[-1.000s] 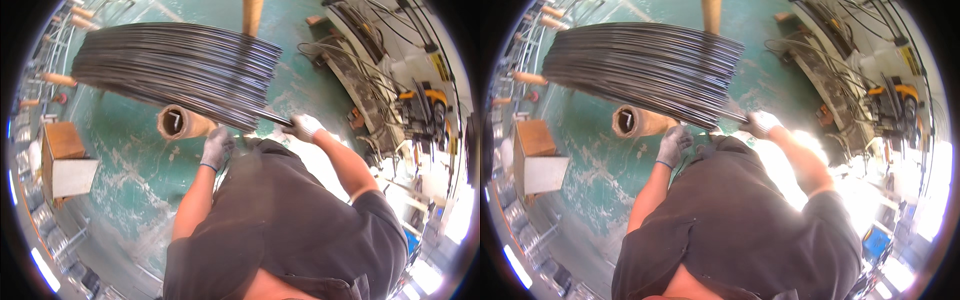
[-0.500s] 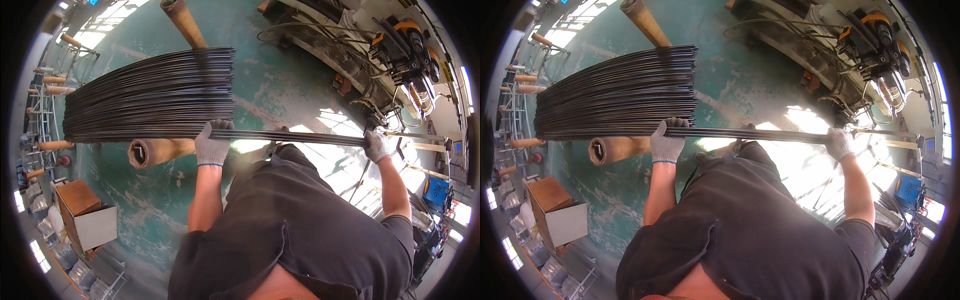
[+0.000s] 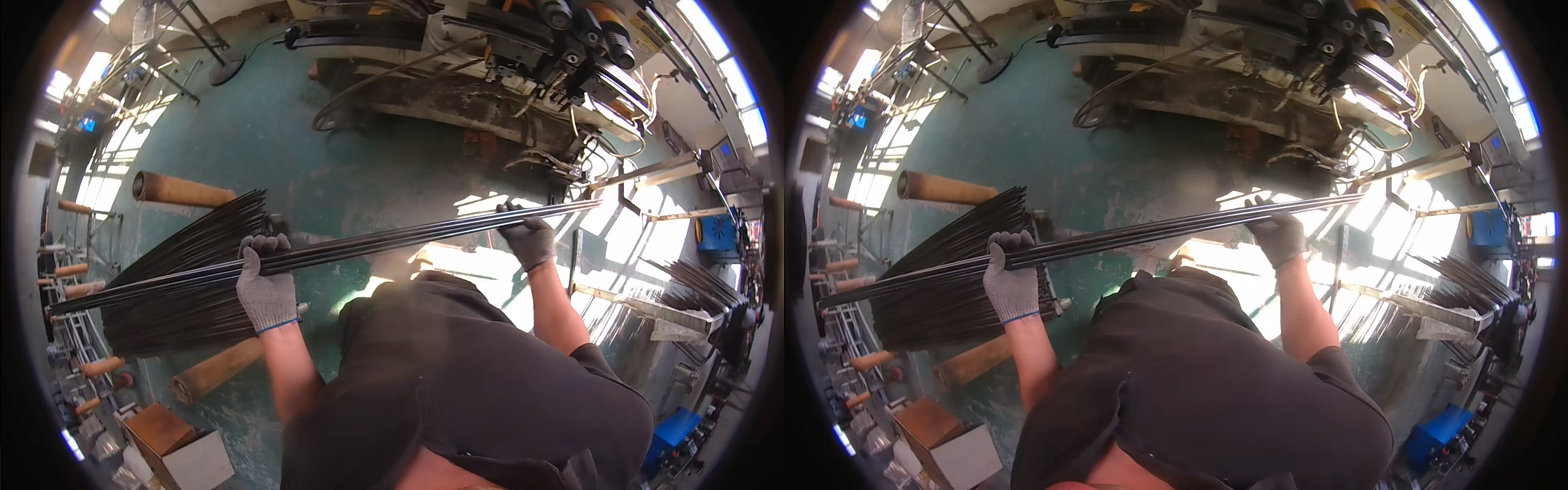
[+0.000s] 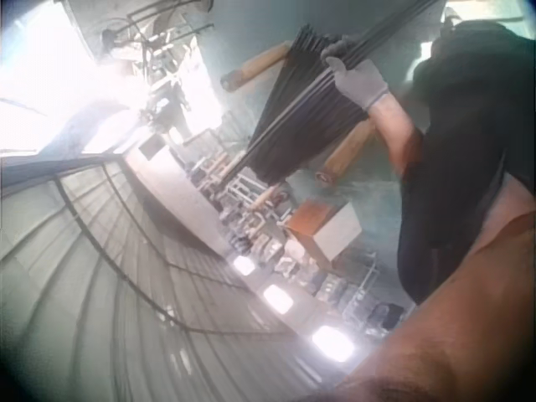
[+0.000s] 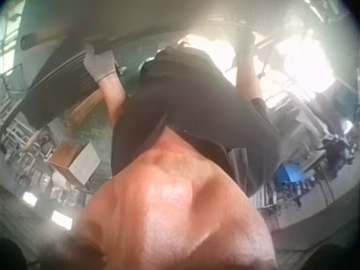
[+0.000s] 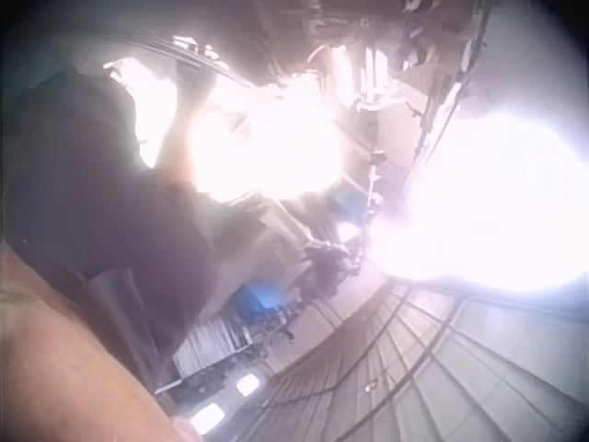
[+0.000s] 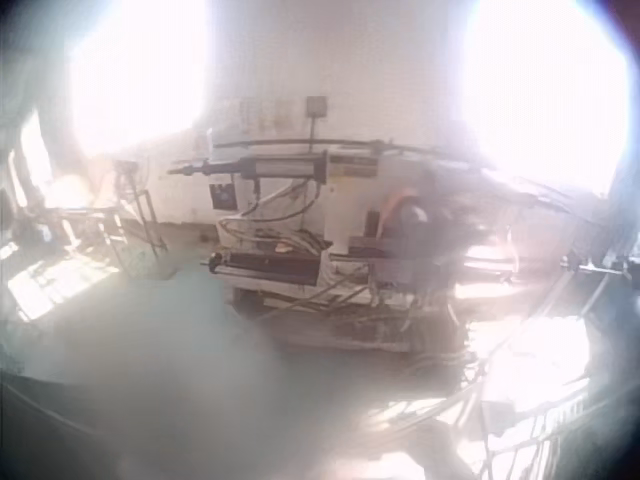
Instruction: The person repeatedly picks up straight metal rods from a floor pile, feeds them into a yellow bending machine, and removes the bent rods to place them on a nearby rack. The person also briefly straightens a bent rod on a wooden workbench before returning to the bending cycle.
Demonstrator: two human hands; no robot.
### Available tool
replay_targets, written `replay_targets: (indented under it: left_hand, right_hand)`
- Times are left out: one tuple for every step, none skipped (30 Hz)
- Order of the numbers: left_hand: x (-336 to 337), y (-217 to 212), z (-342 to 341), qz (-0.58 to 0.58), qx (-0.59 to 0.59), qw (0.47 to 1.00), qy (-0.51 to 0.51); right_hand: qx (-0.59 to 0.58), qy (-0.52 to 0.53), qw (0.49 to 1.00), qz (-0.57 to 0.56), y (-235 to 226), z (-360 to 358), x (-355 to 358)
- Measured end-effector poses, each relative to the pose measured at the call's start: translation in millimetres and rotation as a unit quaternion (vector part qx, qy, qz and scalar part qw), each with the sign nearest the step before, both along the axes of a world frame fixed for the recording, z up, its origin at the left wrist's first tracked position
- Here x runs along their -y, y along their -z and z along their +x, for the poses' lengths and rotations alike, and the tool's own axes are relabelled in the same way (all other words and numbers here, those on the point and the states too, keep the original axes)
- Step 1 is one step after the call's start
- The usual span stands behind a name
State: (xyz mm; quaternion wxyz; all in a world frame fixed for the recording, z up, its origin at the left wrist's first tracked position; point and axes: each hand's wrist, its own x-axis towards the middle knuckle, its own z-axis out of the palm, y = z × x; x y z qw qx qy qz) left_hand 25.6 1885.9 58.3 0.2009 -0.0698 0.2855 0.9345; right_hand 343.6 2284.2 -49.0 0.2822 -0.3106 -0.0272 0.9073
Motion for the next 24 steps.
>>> replay_targets:
  left_hand:
    - [-38.2, -1.4, 1.6, 0.012, -0.003, 0.999, 0.043]
    - [-68.3, -3.1, 3.0, 0.019, -0.007, 0.996, 0.082]
    - [-92.9, -8.8, 2.2, 0.025, -0.014, 0.992, 0.12]
    - [-112.7, -15.6, -4.3, 0.022, -0.034, 0.99, 0.138]
    - [-127.6, -25.8, -13.1, 0.019, -0.051, 0.986, 0.156]
    - [-140.8, -37.5, -23.5, 0.015, -0.068, 0.982, 0.174]
    - [-148.0, -51.2, -37.9, 0.01, -0.09, 0.979, 0.18]
    - [-154.0, -62.1, -58.4, 0.013, -0.122, 0.975, 0.188]
    - [-157.9, -71.4, -83.0, 0.017, -0.151, 0.969, 0.197]
    - [-154.7, -75.7, -110.2, 0.02, -0.176, 0.966, 0.19]
    - [-156.3, -79.6, -137.4, 0.027, -0.201, 0.961, 0.185]
    - [-158.0, -81.7, -162.3, 0.022, -0.206, 0.961, 0.181]
    - [-160.9, -83.3, -186.2, 0.017, -0.211, 0.961, 0.178]
    - [-168.1, -82.3, -204.7, 0.011, -0.217, 0.96, 0.175]
    - [-179.5, -74.8, -218.2, 0.009, -0.208, 0.961, 0.18]
    - [-194.2, -63.2, -233.4, 0.007, -0.2, 0.962, 0.184]
    - [-213.7, -52.6, -249.7, 0.006, -0.192, 0.962, 0.193]
    - [-234.3, -42.0, -266.3, -0.004, -0.172, 0.966, 0.191]
    - [-260.0, -31.1, -282.2, -0.014, -0.152, 0.97, 0.191]
    - [-283.4, -24.6, -295.7, -0.025, -0.135, 0.973, 0.186]
    - [-308.5, -17.3, -307.5, -0.009, -0.126, 0.971, 0.201]
    - [-328.9, -9.9, -315.9, -0.001, -0.115, 0.97, 0.214]
    - [-350.4, -5.6, -322.8, 0.009, -0.104, 0.967, 0.23]
    - [-371.3, -1.8, -330.1, 0.009, -0.09, 0.967, 0.24]
  right_hand:
    - [-0.054, -0.01, 0.998, -0.019, -14.9, -28.6, 19.2]
    - [-0.035, -0.027, 0.999, 0.009, -12.2, -49.5, 22.7]
    - [0.007, -0.048, 0.998, 0.036, -4.9, -66.6, 13.7]
    - [0.062, 0.004, 0.998, -0.026, -20.8, -88.3, 2.8]
    - [0.042, 0.028, 0.999, -0.02, -13.5, -89.2, -21.5]
    - [0.022, 0.051, 0.998, -0.014, -4.0, -87.6, -47.2]
    - [0.006, 0.045, 0.999, 0.024, -1.4, -83.8, -71.4]
    - [-0.017, 0.05, 0.998, 0.044, 7.4, -75.1, -100.2]
    - [-0.041, 0.056, 0.996, 0.063, 16.8, -65.1, -129.1]
    - [-0.013, 0.082, 0.993, 0.081, -1.0, -65.9, -144.8]
    - [0.008, 0.092, 0.986, 0.136, -10.8, -62.6, -164.2]
    - [0.031, 0.099, 0.977, 0.189, -17.0, -58.7, -184.4]
    - [0.091, 0.109, 0.964, 0.225, -22.5, -59.3, -204.2]
    - [0.155, 0.117, 0.947, 0.256, -34.1, -63.1, -220.4]
    - [0.132, 0.168, 0.956, 0.199, -44.2, -69.1, -234.1]
    - [0.105, 0.218, 0.96, 0.142, -57.9, -81.0, -246.5]
    - [0.152, 0.203, 0.954, 0.161, -65.4, -85.2, -264.6]
    - [0.204, 0.193, 0.938, 0.205, -65.0, -89.7, -285.7]
    - [0.256, 0.184, 0.916, 0.246, -59.4, -91.5, -309.9]
    - [0.306, 0.17, 0.892, 0.286, -56.9, -98.7, -330.4]
    - [0.356, 0.156, 0.863, 0.322, -54.5, -101.0, -347.4]
    - [0.144, 0.264, 0.919, 0.254, -68.3, -123.2, -346.5]
    - [0.131, 0.281, 0.916, 0.255, -71.1, -130.0, -360.2]
    - [0.117, 0.297, 0.912, 0.257, -74.6, -135.2, -374.1]
